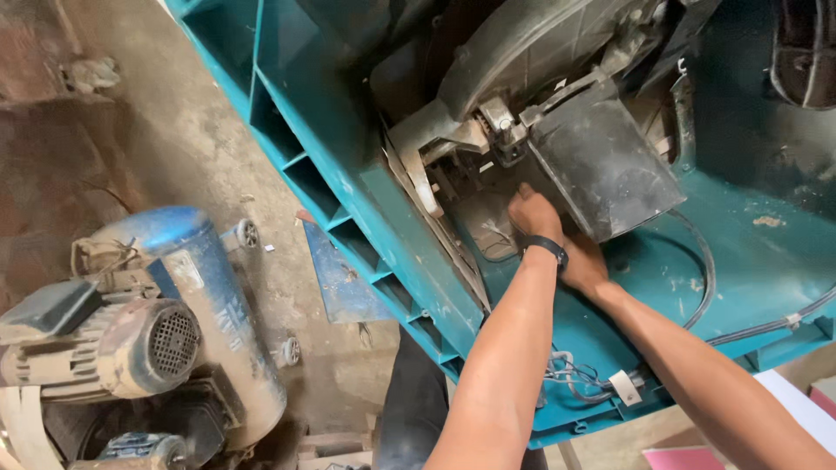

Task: The person disassembles the housing of a large power tool, retrieves a fastener from a storage box, and uses a screwdriver to secure internal components.

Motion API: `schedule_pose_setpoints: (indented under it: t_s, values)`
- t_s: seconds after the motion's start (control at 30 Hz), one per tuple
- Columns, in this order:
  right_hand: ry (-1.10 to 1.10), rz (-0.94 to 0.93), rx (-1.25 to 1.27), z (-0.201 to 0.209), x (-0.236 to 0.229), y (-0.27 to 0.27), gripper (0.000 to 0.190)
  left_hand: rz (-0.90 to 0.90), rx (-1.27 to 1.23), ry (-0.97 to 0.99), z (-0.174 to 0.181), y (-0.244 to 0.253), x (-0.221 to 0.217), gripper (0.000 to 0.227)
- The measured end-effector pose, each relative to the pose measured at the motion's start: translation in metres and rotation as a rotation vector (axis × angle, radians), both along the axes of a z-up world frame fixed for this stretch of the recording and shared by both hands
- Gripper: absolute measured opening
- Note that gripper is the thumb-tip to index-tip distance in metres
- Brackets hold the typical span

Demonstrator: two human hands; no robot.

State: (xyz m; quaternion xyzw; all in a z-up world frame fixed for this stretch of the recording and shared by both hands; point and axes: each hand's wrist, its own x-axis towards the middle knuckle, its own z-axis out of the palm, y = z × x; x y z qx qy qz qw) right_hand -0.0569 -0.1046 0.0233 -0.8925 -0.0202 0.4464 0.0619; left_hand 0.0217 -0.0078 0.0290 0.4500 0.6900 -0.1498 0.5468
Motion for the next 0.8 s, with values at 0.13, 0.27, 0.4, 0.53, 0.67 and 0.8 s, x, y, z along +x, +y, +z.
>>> schedule_pose_setpoints:
  t_s: [0.13, 0.27, 0.4, 0.53, 0.67, 0.8]
  values:
    - [0.152, -0.325, 0.038, -0.016, -0.001, -0.005, 0.034, -0.106, 0.028, 0.074, 0.001, -0.002, 0.0, 0.045]
    - [0.331, -0.887, 0.106, -0.025, -0.011, -0.011, 0.048, -0.221, 0.042, 0.145, 0.005, 0.003, 0.001, 0.045]
    - [0.446, -1.29, 0.156, -0.03, -0.013, -0.027, 0.066, -0.183, 0.009, 0.133, 0.004, 0.004, 0.005, 0.045]
    - [0.262, -0.492, -0.099, 0.007, 0.012, -0.008, 0.053, -0.094, -0.014, 0.152, 0.004, 0.007, 0.014, 0.043]
    - [0.065, -0.14, -0.251, 0.066, 0.016, 0.038, 0.042, -0.039, -0.004, 0.15, 0.009, 0.008, 0.012, 0.041]
    - [-0.61, 0.348, -0.281, 0.029, -0.017, 0.021, 0.022, 0.049, -0.04, -0.066, -0.004, 0.017, -0.007, 0.039]
